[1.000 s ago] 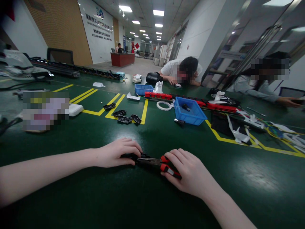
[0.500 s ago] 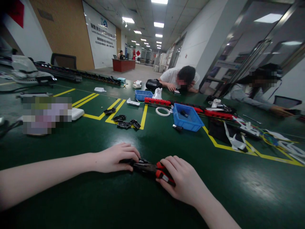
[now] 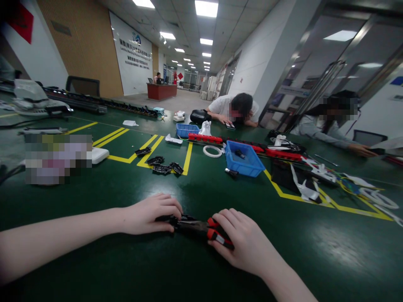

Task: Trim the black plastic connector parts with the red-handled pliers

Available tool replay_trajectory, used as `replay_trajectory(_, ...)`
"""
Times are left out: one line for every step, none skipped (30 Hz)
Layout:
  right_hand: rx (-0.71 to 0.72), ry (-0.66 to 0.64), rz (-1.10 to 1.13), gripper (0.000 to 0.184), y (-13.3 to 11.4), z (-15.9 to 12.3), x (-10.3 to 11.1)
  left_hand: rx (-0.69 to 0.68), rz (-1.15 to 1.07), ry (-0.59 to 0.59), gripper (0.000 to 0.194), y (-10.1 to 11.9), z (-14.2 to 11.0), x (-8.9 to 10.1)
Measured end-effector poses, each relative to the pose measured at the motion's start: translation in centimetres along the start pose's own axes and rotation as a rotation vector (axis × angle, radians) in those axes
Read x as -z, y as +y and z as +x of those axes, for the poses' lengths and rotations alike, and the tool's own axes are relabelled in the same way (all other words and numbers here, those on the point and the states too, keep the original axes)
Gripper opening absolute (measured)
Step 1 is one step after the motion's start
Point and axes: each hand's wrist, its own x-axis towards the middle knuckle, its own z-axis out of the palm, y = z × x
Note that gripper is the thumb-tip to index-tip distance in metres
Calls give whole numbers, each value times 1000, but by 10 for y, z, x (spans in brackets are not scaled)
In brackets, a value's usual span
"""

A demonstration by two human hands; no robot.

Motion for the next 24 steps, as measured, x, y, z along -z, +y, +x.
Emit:
replay_trajectory(-1, 0, 1, 32, 0, 0, 0, 1, -1, 0, 21, 0, 0, 0)
replay_trajectory(-2, -1, 3, 32, 1, -1, -1, 2, 0, -1, 22, 0, 0, 0)
replay_trajectory(-5, -3, 6, 32, 1, -2, -1, 4, 0, -1, 22, 0, 0, 0)
replay_trajectory(-9, -2, 11, 32, 1, -2, -2, 6, 1, -1, 22, 0, 0, 0)
replay_trajectory(-15, 0, 18, 32, 1, -2, -3, 8, 0, -1, 22, 0, 0, -1)
replay_trajectory(-19, 3, 28, 33, 1, -2, -5, 9, 1, 0, 22, 0, 0, -1)
replay_trajectory(-24, 3, 38, 33, 1, -2, -6, 8, 4, 1, 21, 0, 0, -1)
replay_trajectory(-29, -2, 47, 32, 0, -2, -7, 6, 6, 0, 21, 0, 0, -1)
replay_trajectory(-32, -9, 52, 32, -1, -2, -8, 3, 8, 0, 21, 0, 0, -1)
replay_trajectory(-33, -15, 53, 31, -2, -1, -8, 0, 10, 0, 20, 0, 0, -2)
replay_trajectory(-31, -20, 51, 31, -3, -1, -9, -2, 11, 0, 19, -1, 0, -2)
replay_trajectory(-28, -17, 46, 31, -4, 0, -9, -1, 13, 1, 19, -1, 0, -2)
replay_trajectory(-26, -12, 42, 31, -5, 0, -9, 1, 15, 2, 19, -1, 0, -2)
replay_trajectory(-20, -5, 40, 31, -5, 0, -9, 2, 17, 3, 19, -2, 0, -2)
replay_trajectory(-16, 1, 40, 31, -5, 0, -9, 3, 18, 4, 19, -2, 0, -2)
replay_trajectory(-12, 6, 37, 31, -4, 1, -9, 2, 17, 4, 20, -2, 0, -2)
replay_trajectory(-8, 9, 33, 31, -4, 1, -9, 2, 14, 4, 20, -2, 0, -2)
replay_trajectory(-5, 10, 28, 32, -3, 0, -9, 2, 9, 5, 21, -2, 0, -2)
replay_trajectory(-1, 7, 21, 32, -2, 0, -9, 3, 4, 6, 21, -2, 0, -2)
replay_trajectory(0, 5, 13, 32, -2, 0, -9, 5, 0, 9, 21, -2, 0, -2)
replay_trajectory(1, 3, 4, 33, -1, 0, -8, 7, -1, 10, 21, -2, 0, -2)
replay_trajectory(2, 0, -3, 33, 0, -1, -8, 7, -2, 10, 21, -2, 0, -2)
replay_trajectory(4, 0, -10, 34, 0, -1, -7, 7, -2, 10, 21, -2, 0, -2)
replay_trajectory(7, 1, -15, 34, 0, -2, -7, 6, -1, 8, 20, -2, 0, -2)
